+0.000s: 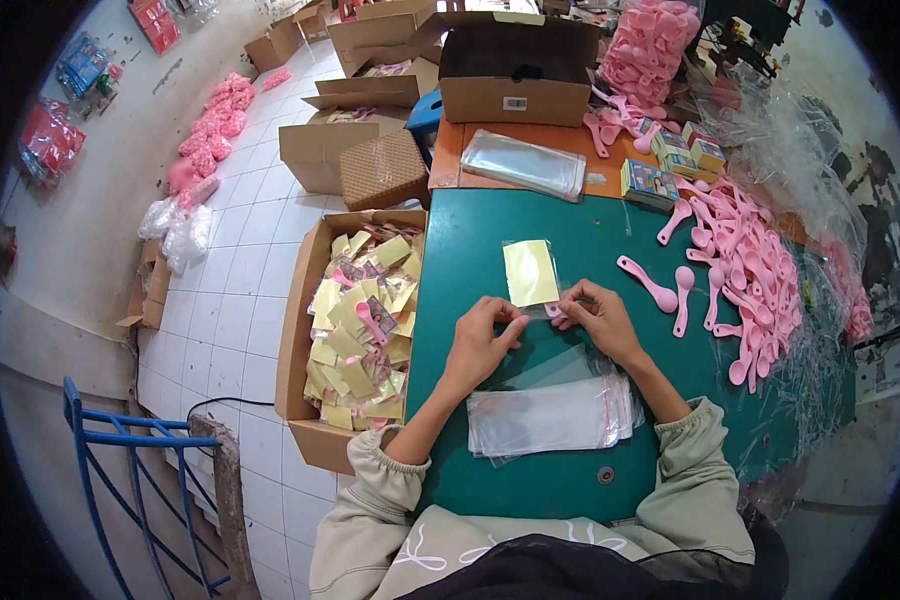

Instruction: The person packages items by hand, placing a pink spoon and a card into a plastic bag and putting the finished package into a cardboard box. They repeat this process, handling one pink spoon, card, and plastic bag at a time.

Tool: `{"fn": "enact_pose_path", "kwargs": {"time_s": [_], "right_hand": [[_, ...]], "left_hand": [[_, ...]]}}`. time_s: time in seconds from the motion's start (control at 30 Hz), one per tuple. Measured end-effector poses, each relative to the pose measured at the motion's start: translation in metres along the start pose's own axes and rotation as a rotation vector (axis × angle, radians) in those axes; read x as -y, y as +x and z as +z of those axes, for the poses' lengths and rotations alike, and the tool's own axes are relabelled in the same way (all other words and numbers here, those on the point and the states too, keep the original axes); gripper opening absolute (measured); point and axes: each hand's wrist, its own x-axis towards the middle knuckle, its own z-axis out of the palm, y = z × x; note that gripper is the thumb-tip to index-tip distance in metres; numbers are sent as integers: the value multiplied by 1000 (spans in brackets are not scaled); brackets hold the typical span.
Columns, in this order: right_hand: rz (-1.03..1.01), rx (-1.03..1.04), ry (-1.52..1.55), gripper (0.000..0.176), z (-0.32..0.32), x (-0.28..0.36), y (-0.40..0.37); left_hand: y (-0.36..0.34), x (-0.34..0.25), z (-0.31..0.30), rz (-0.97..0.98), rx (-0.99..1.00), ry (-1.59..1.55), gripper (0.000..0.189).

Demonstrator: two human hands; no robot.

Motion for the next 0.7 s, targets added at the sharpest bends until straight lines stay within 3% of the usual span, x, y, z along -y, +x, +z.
{"fn": "enact_pose_path", "kwargs": {"time_s": [0.17, 0.37, 0.7], "right_hand": [[29, -88, 5, 13, 6, 2, 3], [38, -147, 13, 14, 9, 5, 4], [-10, -146, -78, 13, 12, 2, 4]], "left_hand": [[3, -4, -2, -145, 23, -32, 17], [3, -6, 2, -153, -92, -135, 21], [3, -5, 1, -142, -36, -62, 19]]}}
